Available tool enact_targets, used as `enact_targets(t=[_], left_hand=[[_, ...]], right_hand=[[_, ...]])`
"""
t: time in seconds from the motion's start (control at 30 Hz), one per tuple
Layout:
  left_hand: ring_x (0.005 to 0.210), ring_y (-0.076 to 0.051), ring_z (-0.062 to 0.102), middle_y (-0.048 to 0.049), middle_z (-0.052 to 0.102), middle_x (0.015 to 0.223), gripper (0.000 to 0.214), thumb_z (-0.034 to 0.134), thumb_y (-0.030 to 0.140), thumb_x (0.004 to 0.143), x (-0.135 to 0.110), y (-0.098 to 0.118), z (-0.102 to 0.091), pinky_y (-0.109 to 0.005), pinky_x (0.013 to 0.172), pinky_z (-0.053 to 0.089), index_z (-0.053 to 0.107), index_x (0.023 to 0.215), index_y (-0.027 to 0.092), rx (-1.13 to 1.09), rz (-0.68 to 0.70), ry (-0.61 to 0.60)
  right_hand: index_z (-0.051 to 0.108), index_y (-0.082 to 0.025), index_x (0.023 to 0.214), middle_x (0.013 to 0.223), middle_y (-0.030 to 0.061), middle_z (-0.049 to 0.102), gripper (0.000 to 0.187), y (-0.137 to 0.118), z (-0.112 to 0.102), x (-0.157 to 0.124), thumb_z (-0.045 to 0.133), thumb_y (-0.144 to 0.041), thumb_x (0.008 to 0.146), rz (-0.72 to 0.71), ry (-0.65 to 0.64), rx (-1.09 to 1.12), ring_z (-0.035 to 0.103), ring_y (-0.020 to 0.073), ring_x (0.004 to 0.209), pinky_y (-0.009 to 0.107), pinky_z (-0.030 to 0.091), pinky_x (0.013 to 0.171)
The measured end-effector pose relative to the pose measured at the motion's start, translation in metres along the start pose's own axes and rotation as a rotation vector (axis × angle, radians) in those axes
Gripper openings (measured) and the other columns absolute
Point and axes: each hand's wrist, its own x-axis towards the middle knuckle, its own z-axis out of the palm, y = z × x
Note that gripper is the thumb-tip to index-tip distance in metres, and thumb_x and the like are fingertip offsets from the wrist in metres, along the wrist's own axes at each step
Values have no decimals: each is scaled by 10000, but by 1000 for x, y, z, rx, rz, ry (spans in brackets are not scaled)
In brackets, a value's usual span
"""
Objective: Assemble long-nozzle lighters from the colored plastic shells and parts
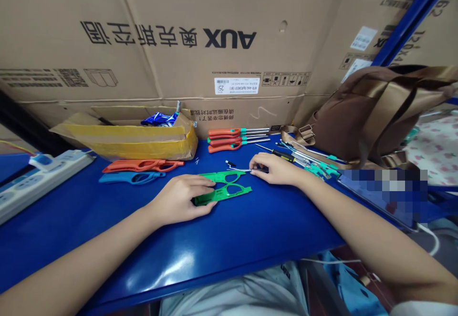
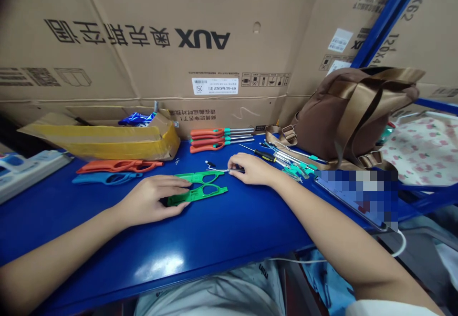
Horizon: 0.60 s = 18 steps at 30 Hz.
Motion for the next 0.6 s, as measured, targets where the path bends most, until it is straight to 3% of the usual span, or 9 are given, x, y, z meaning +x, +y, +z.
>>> enact_targets(t=[0.23, 0.4, 0.5, 0.6], left_hand=[[1113, -255, 725, -97, 756, 1216, 337, 668, 322, 900, 1, 2, 2, -383, 989, 595, 738, 1209, 207, -40, -29, 29], [1290, -267, 629, -95, 656, 1397, 425, 613, 344, 959, -1, 0, 8, -440, 1114, 514, 645, 1365, 224, -77, -22, -103], [1320, -257, 608, -87, 642, 1412, 415, 571, 327, 987, -1, -1, 9, -436, 1141, 492, 633, 1382, 214, -79, -13, -159], [1291, -253, 632, -91, 671, 1372, 386, 559, 312, 991, -1, -1, 9, -426, 1129, 506, 666, 1343, 197, -66, -19, -137]], right_hand=[[642, -201, 1031, 949, 58, 653, 152, 0, -3, -2, 613, -327, 951, -7, -12, 32, 592, 194, 889, 329, 488, 799], [625, -205, 988, 970, 57, 655, 115, -4, -4, -2, 631, -306, 932, 38, -41, -26, 592, 204, 910, 333, 483, 802], [604, -196, 934, 954, 61, 644, 80, -5, -4, -1, 593, -274, 946, 74, -65, -45, 592, 193, 854, 321, 480, 761], [590, -191, 936, 923, 58, 648, 103, -6, -4, -1, 551, -279, 974, 101, -35, -12, 595, 178, 793, 310, 479, 728]])
